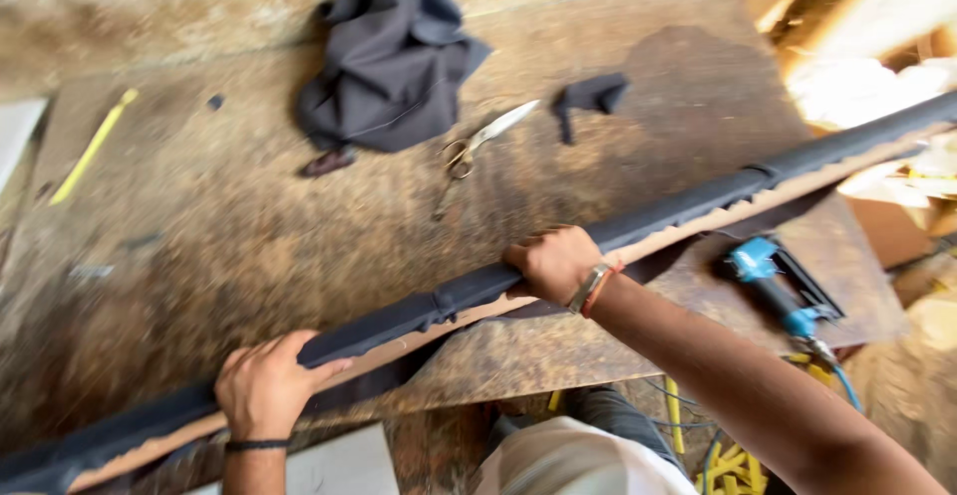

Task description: The person stretches dark fabric around the edge of a long curved wooden frame on a workbench and secures it with a pneumatic staple gun, working along one side and then the other. They fold the fabric over the edge, staple it in place, and use scissors to trim excess fabric from the frame.

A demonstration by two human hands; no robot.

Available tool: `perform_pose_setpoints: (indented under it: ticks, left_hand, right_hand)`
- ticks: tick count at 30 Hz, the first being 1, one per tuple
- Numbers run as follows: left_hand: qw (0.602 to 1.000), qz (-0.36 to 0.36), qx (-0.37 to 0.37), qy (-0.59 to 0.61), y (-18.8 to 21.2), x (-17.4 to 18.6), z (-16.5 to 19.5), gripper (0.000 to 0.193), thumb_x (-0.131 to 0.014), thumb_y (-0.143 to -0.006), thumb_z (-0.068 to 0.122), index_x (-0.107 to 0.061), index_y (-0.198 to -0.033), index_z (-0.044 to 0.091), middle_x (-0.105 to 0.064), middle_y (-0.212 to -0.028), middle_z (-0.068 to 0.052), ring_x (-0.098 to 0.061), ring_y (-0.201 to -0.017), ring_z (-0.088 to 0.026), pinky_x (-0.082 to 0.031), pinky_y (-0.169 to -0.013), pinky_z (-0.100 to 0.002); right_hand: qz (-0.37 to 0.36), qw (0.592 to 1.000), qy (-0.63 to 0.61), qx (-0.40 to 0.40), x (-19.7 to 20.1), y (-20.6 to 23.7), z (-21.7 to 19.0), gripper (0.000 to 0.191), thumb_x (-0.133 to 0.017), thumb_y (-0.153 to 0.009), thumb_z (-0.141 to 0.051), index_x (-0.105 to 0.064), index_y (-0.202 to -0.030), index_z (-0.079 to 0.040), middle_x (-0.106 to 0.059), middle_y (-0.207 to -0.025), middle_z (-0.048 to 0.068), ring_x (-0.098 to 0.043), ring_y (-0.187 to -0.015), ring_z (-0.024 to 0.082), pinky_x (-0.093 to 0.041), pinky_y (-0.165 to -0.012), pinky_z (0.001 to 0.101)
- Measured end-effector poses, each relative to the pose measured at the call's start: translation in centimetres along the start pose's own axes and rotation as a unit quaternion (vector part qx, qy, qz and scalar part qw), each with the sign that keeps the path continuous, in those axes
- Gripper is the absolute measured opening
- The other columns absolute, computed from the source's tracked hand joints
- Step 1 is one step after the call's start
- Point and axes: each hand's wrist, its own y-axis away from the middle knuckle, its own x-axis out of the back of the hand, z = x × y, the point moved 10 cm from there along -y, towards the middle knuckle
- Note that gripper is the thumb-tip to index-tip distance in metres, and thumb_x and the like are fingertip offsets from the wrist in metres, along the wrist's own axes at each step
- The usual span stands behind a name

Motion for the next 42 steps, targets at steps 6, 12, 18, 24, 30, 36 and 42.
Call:
perform_pose_setpoints:
  ticks: [6, 12, 18, 24, 30, 36, 42]
  left_hand:
    - [0.999, 0.021, 0.001, -0.05, -5.9, -1.4, 8.8, 0.061, -0.081, -0.057, 0.072, -0.079, -0.093, 0.023, -0.077, -0.08, -0.006, -0.074, -0.076, -0.025, -0.055, -0.077, -0.039]
    - [0.999, 0.017, -0.011, -0.031, -13.4, -3.7, 22.6, 0.053, -0.08, -0.063, 0.068, -0.077, -0.094, 0.025, -0.078, -0.082, -0.004, -0.075, -0.078, -0.025, -0.055, -0.077, -0.04]
    - [1.0, -0.029, -0.006, -0.001, -18.9, -5.5, 33.2, 0.05, -0.079, -0.071, 0.063, -0.076, -0.105, 0.027, -0.079, -0.097, 0.001, -0.075, -0.086, -0.022, -0.055, -0.083, -0.039]
    - [0.994, -0.105, 0.02, -0.024, -20.0, -6.5, 34.2, 0.055, -0.072, -0.078, 0.065, -0.071, -0.12, 0.03, -0.078, -0.107, 0.004, -0.077, -0.092, -0.019, -0.059, -0.085, -0.037]
    - [0.977, -0.19, 0.081, -0.054, -19.5, -6.9, 27.8, 0.066, -0.064, -0.08, 0.074, -0.066, -0.131, 0.033, -0.08, -0.104, -0.004, -0.079, -0.093, -0.027, -0.063, -0.08, -0.042]
    - [0.983, -0.144, 0.101, -0.055, -17.0, -5.8, 21.0, 0.071, -0.07, -0.074, 0.076, -0.069, -0.127, 0.029, -0.078, -0.107, -0.012, -0.075, -0.099, -0.035, -0.061, -0.082, -0.049]
    - [0.988, -0.125, 0.084, 0.041, -15.0, -4.0, 12.8, 0.061, -0.077, -0.075, 0.063, -0.072, -0.12, 0.023, -0.076, -0.109, -0.011, -0.072, -0.101, -0.034, -0.057, -0.087, -0.049]
  right_hand:
    - [0.024, 0.999, 0.003, -0.035, 2.4, -1.1, 12.4, 0.05, -0.082, -0.071, -0.062, -0.072, -0.105, -0.026, -0.074, -0.09, 0.002, -0.072, -0.088, 0.027, -0.056, -0.073, 0.0424]
    - [0.08, 0.994, 0.021, -0.073, 4.8, -2.0, 27.7, 0.049, -0.089, -0.065, -0.052, -0.076, -0.106, -0.028, -0.074, -0.095, 0.001, -0.069, -0.101, 0.026, -0.054, -0.085, 0.0416]
    - [0.205, 0.973, 0.029, -0.099, 7.0, -1.6, 38.5, 0.052, -0.09, -0.061, -0.037, -0.076, -0.109, -0.021, -0.073, -0.113, 0.0, -0.063, -0.119, 0.023, -0.042, -0.109, 0.0447]
    - [0.46, 0.812, -0.223, -0.281, 0.0, 8.5, 40.5, 0.043, -0.072, -0.088, -0.026, -0.067, -0.129, -0.011, -0.066, -0.134, 0.011, -0.059, -0.129, 0.028, -0.045, -0.114, 0.0416]
    - [0.056, 0.78, -0.21, -0.586, -19.0, 21.8, 37.4, 0.08, -0.082, -0.074, -0.059, -0.055, -0.139, -0.019, -0.053, -0.14, 0.014, -0.05, -0.132, 0.033, -0.044, -0.113, 0.0407]
    - [0.108, 0.723, -0.28, -0.622, -22.8, 24.9, 38.8, 0.114, -0.091, -0.055, -0.07, -0.048, -0.148, -0.019, -0.038, -0.148, 0.031, -0.051, -0.13, 0.048, -0.047, -0.106, 0.0505]
    - [0.033, 0.758, -0.231, -0.609, -23.1, 23.7, 37.1, 0.123, -0.089, -0.059, -0.06, -0.034, -0.167, -0.038, -0.045, -0.145, 0.033, -0.063, -0.12, 0.05, -0.052, -0.106, 0.0501]
